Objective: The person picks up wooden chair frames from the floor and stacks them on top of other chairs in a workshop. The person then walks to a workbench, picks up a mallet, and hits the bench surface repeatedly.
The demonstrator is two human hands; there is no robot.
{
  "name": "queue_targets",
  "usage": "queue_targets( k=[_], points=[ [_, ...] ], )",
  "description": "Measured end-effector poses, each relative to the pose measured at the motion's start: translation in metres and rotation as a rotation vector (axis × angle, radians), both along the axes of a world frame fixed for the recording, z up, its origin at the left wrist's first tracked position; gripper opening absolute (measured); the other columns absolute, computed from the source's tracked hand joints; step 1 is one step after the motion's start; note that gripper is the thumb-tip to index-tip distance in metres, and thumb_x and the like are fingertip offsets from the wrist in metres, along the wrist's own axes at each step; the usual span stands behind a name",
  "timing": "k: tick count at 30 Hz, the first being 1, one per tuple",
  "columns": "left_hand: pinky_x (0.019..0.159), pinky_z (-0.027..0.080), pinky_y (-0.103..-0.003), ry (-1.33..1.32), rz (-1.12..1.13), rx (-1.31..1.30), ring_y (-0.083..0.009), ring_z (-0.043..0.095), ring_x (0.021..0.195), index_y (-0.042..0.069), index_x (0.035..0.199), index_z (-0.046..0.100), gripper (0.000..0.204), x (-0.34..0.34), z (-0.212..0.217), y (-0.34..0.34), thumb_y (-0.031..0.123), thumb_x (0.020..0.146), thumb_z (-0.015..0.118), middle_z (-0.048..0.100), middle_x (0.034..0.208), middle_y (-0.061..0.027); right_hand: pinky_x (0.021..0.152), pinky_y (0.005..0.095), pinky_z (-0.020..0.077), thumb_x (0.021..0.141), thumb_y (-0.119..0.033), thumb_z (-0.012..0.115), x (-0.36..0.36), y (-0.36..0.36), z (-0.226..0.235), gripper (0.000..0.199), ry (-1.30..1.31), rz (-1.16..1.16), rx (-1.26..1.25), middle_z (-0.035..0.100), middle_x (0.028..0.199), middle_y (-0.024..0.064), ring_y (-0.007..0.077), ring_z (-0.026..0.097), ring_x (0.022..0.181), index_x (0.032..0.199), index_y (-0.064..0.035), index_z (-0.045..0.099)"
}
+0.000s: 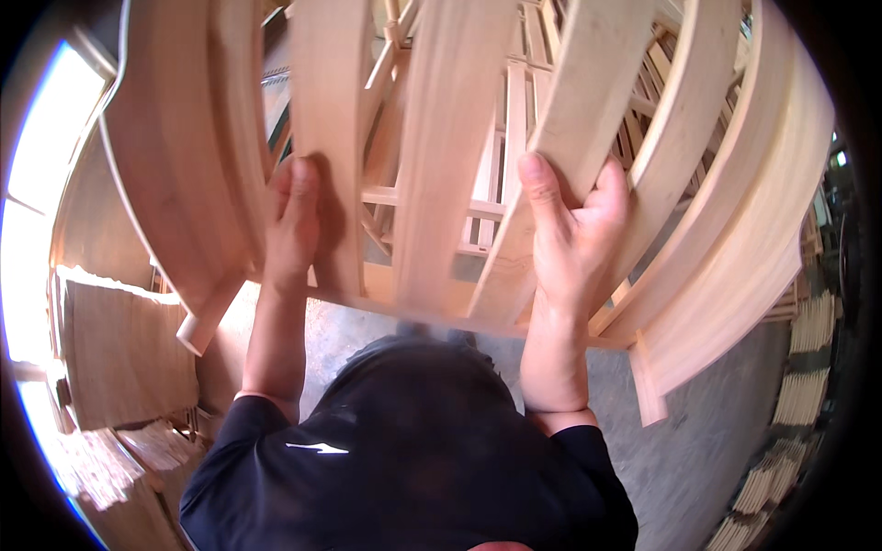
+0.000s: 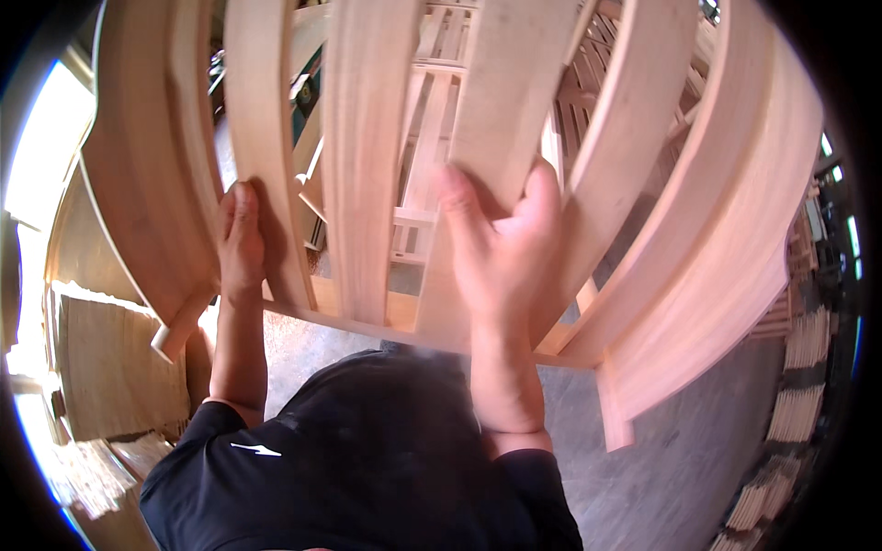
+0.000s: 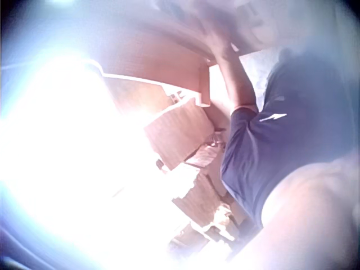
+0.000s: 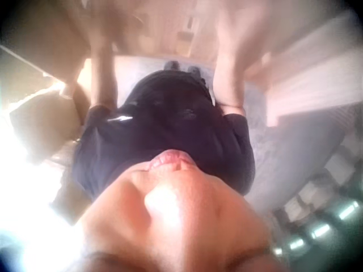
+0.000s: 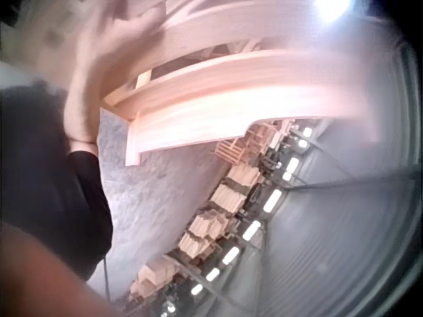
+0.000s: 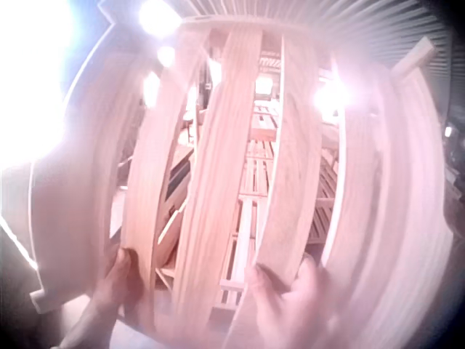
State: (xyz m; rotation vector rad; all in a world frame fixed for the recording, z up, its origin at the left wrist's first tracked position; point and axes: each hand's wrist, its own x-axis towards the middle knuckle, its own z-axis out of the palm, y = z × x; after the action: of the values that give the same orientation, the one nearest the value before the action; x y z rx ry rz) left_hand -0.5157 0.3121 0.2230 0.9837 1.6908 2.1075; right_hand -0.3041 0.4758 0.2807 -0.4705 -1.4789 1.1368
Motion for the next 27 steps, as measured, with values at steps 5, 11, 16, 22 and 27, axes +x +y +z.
queue_targets(
  k=[5,11,16,22,27],
  points=[
    [0.083,0.045,-0.023,-0.038,0.075,-0.013,-0.0076,0.056,0.094,0.003,0.116,0.06,0.041,-0.004,0.011,0.01,0.038,0.104,0.043,0.063,0.103,-0.0007,0.069,0.0291,0.053,0.081,-0.026,0.081,0.001,0.016,0.016,0.045,-0.049,-0.005,0.097,0.068,0.086,0.0121,0.0161,0.065,0.078,0.102,0.0051,0.055],
    [0.081,0.046,-0.024,-0.045,0.108,0.005,-0.0094,0.058,0.094,0.002,0.118,0.059,0.042,-0.014,0.005,0.012,0.038,0.104,0.043,0.064,0.106,-0.0033,0.064,0.0321,0.0528,0.078,-0.029,0.083,-0.015,0.025,0.023,0.046,-0.063,-0.029,0.141,0.068,0.077,0.015,0.0212,0.066,0.069,0.091,0.0052,0.055],
    [0.088,0.046,-0.025,-0.133,0.072,0.043,-0.011,0.059,0.102,0.002,0.125,0.057,0.041,-0.009,0.005,0.021,0.035,0.103,0.047,0.064,0.113,-0.0053,0.064,0.0329,0.0531,0.078,-0.029,0.083,-0.009,0.041,0.016,0.046,-0.13,-0.056,0.156,0.068,0.078,0.0155,0.023,0.067,0.07,0.092,0.0051,0.055],
    [0.095,0.041,-0.026,-0.169,0.164,0.01,-0.0123,0.052,0.111,-0.001,0.128,0.052,0.045,0.015,0.005,0.035,0.035,0.102,0.05,0.057,0.12,-0.0058,0.068,0.0291,0.0532,0.081,-0.032,0.081,0.017,0.049,0.012,0.046,-0.262,-0.151,0.219,0.07,0.083,0.0113,0.0145,0.065,0.075,0.096,0.0059,0.06],
    [0.096,0.046,-0.029,-0.167,0.158,-0.011,-0.0174,0.056,0.115,0.001,0.138,0.048,0.052,0.006,-0.009,0.023,0.038,0.101,0.05,0.057,0.13,-0.0086,0.056,0.0436,0.0498,0.077,-0.033,0.081,0.013,0.042,0.013,0.051,-0.35,-0.187,0.259,0.061,0.068,0.0212,0.0373,0.064,0.063,0.084,0.0033,0.047]
  ],
)
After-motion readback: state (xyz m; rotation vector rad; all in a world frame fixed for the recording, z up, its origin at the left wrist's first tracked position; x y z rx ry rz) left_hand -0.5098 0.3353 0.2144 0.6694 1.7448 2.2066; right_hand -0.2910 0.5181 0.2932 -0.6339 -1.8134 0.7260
